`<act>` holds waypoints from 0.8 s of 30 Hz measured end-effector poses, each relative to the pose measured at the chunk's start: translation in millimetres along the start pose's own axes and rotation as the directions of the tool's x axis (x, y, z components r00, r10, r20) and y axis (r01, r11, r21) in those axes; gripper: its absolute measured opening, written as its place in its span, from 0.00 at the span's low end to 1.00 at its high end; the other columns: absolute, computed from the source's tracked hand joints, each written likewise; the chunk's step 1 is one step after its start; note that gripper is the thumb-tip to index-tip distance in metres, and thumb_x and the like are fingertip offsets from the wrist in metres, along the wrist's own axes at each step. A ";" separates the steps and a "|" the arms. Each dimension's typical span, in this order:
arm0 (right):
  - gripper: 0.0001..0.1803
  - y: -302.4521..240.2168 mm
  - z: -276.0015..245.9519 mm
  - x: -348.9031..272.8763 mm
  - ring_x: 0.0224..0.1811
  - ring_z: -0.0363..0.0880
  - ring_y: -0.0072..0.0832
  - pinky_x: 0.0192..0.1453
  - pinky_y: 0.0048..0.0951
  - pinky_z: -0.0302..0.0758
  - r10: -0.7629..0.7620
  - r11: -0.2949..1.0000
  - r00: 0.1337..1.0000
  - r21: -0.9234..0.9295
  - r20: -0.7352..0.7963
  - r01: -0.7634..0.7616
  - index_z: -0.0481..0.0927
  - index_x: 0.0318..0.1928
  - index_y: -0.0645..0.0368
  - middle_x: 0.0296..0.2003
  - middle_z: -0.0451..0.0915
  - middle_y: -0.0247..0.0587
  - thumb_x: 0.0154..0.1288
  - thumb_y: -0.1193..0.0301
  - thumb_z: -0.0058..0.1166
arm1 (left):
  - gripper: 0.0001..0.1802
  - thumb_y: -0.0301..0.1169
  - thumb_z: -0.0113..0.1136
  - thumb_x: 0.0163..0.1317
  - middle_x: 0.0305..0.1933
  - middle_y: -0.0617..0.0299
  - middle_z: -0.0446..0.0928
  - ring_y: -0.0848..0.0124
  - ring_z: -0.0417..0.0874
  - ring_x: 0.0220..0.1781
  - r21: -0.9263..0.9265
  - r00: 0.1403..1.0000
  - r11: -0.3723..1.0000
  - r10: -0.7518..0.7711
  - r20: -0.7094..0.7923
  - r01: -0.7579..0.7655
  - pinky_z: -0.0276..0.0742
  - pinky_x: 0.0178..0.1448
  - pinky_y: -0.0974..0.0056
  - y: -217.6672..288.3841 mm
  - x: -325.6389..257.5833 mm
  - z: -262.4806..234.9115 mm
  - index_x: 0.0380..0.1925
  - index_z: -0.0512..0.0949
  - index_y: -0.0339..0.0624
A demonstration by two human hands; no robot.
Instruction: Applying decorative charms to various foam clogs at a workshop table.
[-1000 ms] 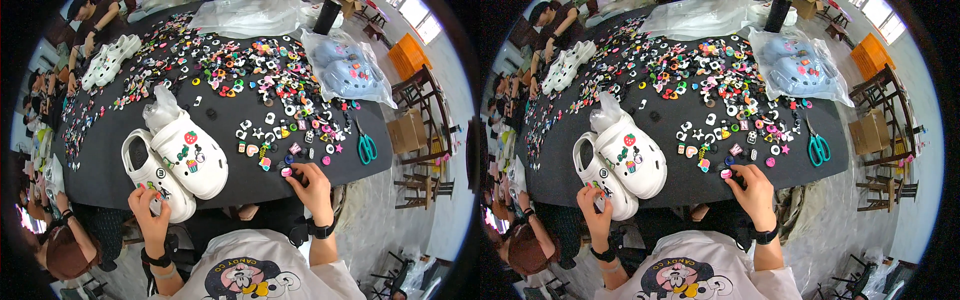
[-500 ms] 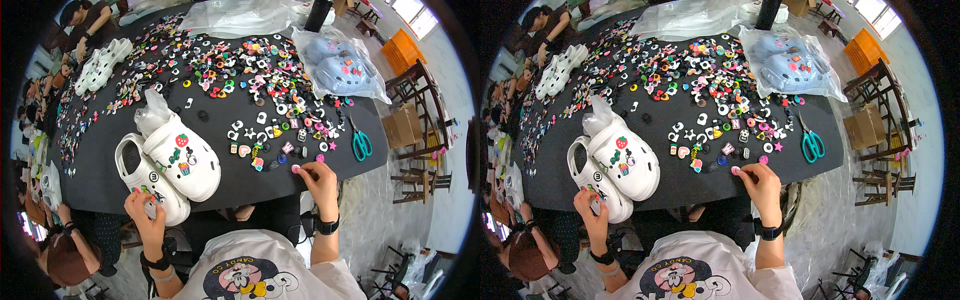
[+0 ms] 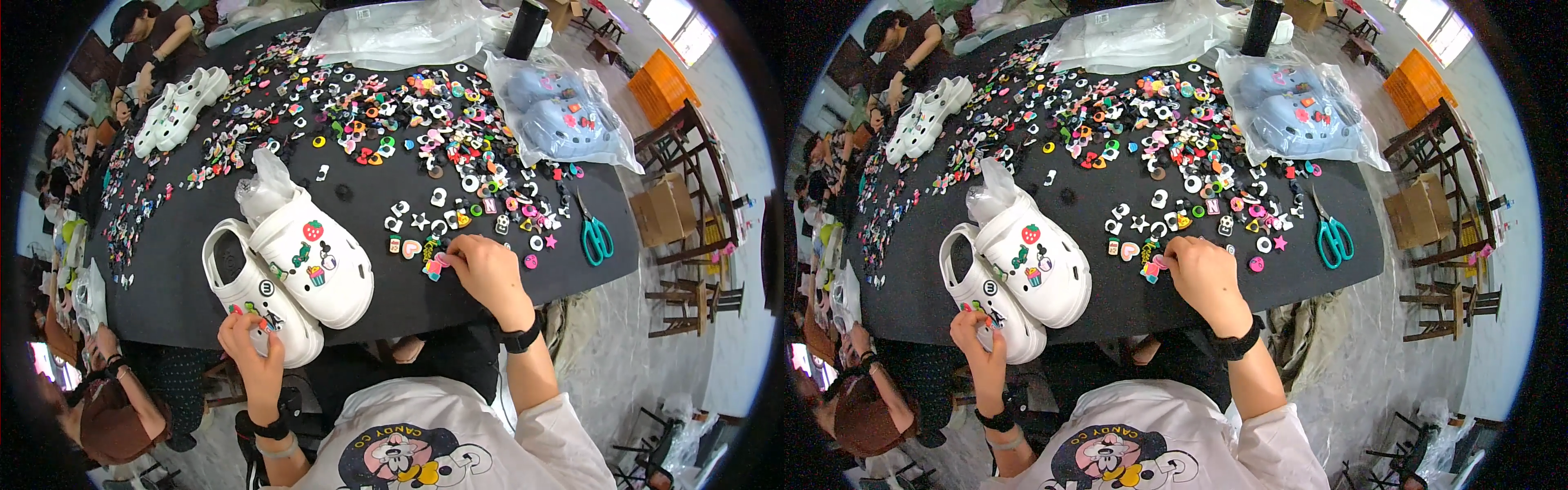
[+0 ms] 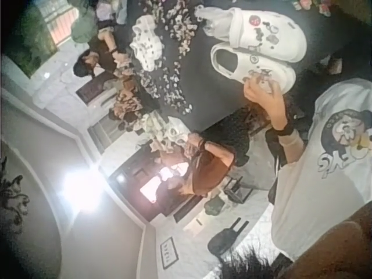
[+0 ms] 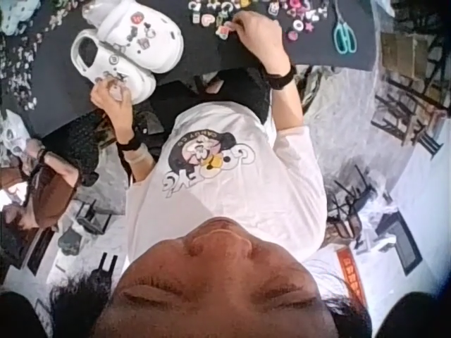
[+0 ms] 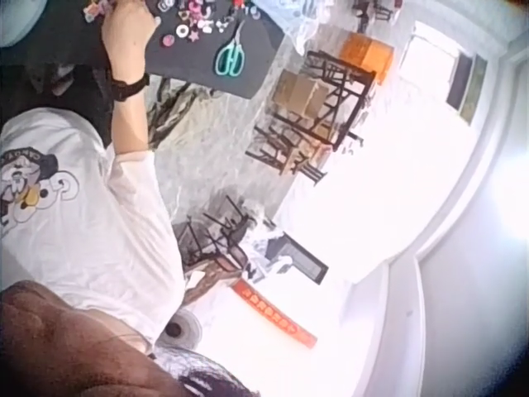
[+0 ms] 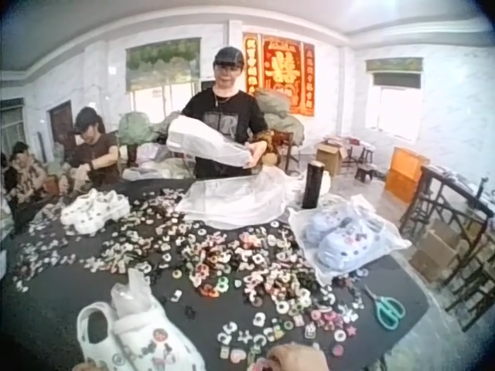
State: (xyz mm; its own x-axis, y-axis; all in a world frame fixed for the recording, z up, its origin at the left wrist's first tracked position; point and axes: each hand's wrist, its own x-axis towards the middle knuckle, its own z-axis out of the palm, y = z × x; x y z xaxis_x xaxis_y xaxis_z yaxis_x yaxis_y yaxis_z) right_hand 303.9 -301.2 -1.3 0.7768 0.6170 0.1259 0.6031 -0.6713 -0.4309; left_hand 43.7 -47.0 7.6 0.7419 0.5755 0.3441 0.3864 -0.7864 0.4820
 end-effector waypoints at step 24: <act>0.14 32.7 -26.5 -24.7 0.44 0.78 0.37 0.46 0.37 0.76 0.073 0.996 0.994 0.050 -0.078 -0.070 0.86 0.42 0.50 0.37 0.79 0.36 0.52 0.71 0.68 | 0.21 0.23 0.58 0.52 0.52 0.49 0.64 0.53 0.64 0.57 -0.038 0.999 0.999 -0.013 0.029 0.015 0.57 0.66 0.50 -1.9 -0.9 0.8 0.48 0.68 0.37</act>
State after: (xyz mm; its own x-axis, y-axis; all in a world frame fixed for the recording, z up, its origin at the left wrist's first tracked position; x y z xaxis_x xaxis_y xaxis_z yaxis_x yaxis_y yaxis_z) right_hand 309.2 -349.3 5.1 0.8308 0.5320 0.1635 0.5376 -0.6912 -0.4830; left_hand 42.8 -46.1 5.7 0.7522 0.5793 0.3142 0.3758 -0.7687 0.5176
